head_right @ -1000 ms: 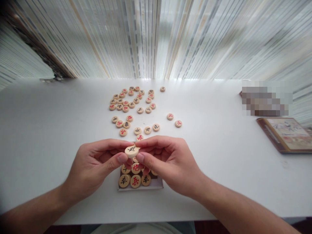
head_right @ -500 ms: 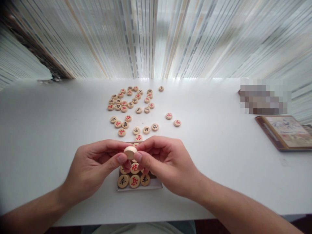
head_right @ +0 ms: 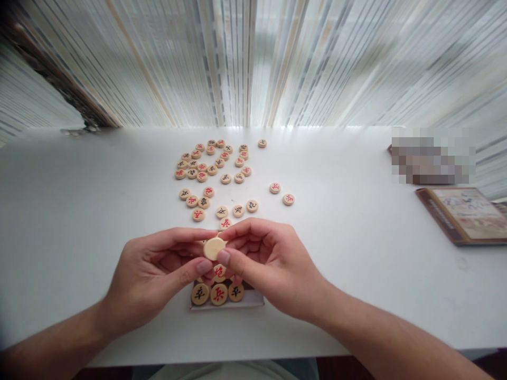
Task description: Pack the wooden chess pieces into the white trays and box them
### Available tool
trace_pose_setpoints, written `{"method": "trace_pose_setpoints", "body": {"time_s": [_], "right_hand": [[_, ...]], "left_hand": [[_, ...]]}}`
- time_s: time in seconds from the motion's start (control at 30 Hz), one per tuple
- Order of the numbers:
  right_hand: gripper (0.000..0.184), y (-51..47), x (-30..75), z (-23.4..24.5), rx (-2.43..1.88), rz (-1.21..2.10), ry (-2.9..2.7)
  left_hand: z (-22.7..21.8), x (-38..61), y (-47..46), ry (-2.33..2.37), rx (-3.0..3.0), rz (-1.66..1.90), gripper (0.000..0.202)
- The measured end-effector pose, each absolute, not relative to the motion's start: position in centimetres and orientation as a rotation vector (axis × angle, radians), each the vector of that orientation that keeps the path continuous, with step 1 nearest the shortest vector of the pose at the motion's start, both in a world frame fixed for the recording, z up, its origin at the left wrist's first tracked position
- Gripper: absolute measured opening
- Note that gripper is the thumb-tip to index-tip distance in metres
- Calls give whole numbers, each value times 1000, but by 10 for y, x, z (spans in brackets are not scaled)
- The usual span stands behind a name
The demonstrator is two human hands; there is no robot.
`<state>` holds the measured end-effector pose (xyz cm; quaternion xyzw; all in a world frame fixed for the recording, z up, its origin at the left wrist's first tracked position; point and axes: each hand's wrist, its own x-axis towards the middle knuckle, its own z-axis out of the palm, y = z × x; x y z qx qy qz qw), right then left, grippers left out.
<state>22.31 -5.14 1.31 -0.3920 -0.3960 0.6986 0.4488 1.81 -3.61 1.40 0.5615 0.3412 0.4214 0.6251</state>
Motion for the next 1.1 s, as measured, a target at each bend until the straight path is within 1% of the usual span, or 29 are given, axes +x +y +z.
{"method": "trace_pose_setpoints", "body": {"time_s": [0.13,0.27,0.53,0.73,0.87,1.1], "right_hand": [[34,-52,224,10,-984,1684,-1013],[36,-53,225,10,-991,1645,-1056],[33,-53,225,10,-964,1613,-1081],[36,-55,226,8,-988,1564,-1135],[38,-55,225,8,-1011,1572,-1170],[32,-55,223,9,-1048,1699,-1060]], "left_hand": [[14,18,-36,798,1265,967,34],[12,16,-36,819,1243,947,29],[8,14,-36,854,1292,949,31],[6,15,-37,851,1367,986,32],[4,14,-38,840,1506,1008,31],[5,13,-39,771,1853,1044,29]]}}
